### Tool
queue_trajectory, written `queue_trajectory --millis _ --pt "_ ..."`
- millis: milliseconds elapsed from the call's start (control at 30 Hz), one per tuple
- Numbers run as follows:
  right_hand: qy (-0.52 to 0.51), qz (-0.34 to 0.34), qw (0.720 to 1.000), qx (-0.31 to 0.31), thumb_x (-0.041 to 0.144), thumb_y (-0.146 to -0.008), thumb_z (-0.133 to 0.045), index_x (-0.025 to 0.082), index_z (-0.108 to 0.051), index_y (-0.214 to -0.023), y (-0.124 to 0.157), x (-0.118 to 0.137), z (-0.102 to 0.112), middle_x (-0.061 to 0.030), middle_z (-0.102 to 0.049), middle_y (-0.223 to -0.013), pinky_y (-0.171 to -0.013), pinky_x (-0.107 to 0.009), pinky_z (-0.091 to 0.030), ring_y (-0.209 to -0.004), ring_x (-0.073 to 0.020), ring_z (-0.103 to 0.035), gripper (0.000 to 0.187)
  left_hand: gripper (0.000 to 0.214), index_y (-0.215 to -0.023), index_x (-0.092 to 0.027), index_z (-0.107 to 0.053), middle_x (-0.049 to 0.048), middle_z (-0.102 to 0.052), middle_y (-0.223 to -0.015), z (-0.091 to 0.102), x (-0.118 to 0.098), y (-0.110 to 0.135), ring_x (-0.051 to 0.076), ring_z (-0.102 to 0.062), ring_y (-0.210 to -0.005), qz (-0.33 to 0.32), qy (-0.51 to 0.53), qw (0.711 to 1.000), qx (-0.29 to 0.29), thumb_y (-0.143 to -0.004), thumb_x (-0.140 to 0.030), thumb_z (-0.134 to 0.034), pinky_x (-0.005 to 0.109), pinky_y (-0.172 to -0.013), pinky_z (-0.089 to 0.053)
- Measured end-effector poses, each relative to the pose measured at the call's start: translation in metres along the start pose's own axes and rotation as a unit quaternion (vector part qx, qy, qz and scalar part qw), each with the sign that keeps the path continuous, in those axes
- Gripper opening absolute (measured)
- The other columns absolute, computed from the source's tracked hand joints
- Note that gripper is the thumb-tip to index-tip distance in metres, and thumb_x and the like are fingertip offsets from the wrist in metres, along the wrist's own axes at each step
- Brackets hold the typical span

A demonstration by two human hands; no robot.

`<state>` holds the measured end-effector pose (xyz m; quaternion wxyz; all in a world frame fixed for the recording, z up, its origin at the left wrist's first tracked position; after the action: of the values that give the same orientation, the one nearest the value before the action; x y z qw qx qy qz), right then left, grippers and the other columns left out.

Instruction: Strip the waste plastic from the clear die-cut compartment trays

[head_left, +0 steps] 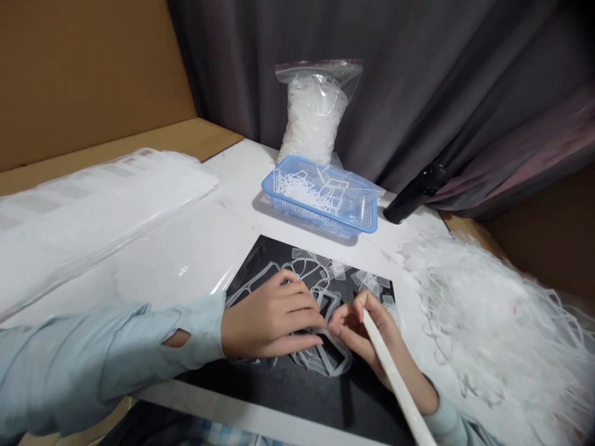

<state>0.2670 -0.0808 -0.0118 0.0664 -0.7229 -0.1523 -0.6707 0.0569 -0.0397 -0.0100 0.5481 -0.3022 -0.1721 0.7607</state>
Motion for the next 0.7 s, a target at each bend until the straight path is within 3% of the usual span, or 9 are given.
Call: queue_trajectory --millis 133,433,700 --pt "-0.069 -0.026 0.997 0.025 0.027 -0.083 -0.075 0.023 -0.035 -0.080 -0.0008 -0.0084 -0.0051 0.0032 -0.066 -0.082 -0.064 -0.020 -0.044 -0.069 -0.0086 -0.057 0.040 0.008 -0.096 -0.017 -0.063 0.0023 -0.070 -0.091 0.0001 0.0010 0.0016 0.016 -0.056 -0.083 -0.045 -0.044 0.998 -0.018 -0.093 -0.021 -0.058 0.035 -0.084 -0.033" --pt "-0.068 -0.027 0.995 0.069 0.029 -0.089 -0.068 0.023 -0.035 -0.081 -0.0024 -0.0035 -0.0061 0.0044 -0.059 -0.082 -0.066 -0.022 -0.044 -0.068 -0.0084 -0.052 0.034 0.007 -0.096 -0.017 -0.064 -0.0002 -0.072 -0.085 0.0010 -0.0002 0.0016 0.016 -0.057 -0.081 -0.063 -0.041 0.996 -0.039 -0.091 -0.017 -0.060 0.035 -0.083 -0.038" --pt "-0.076 -0.056 0.994 0.059 0.032 -0.085 -0.073 0.023 -0.035 -0.079 -0.0018 -0.0069 -0.0051 0.0051 -0.058 -0.079 -0.063 -0.022 -0.045 -0.064 -0.0081 -0.056 0.039 0.004 -0.087 -0.018 -0.065 -0.0020 -0.071 -0.082 -0.0001 -0.0021 -0.0003 0.015 -0.060 -0.081 -0.099 -0.088 0.990 -0.055 -0.088 -0.015 -0.063 0.036 -0.079 -0.038"
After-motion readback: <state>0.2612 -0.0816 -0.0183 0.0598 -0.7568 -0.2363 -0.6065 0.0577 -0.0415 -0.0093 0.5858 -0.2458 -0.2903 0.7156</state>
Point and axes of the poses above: each hand's wrist, its own y-axis away from the middle knuckle, its own z-axis out of the back of the hand, x = y × z, the point moved 1 cm from there along -y, towards the middle knuckle
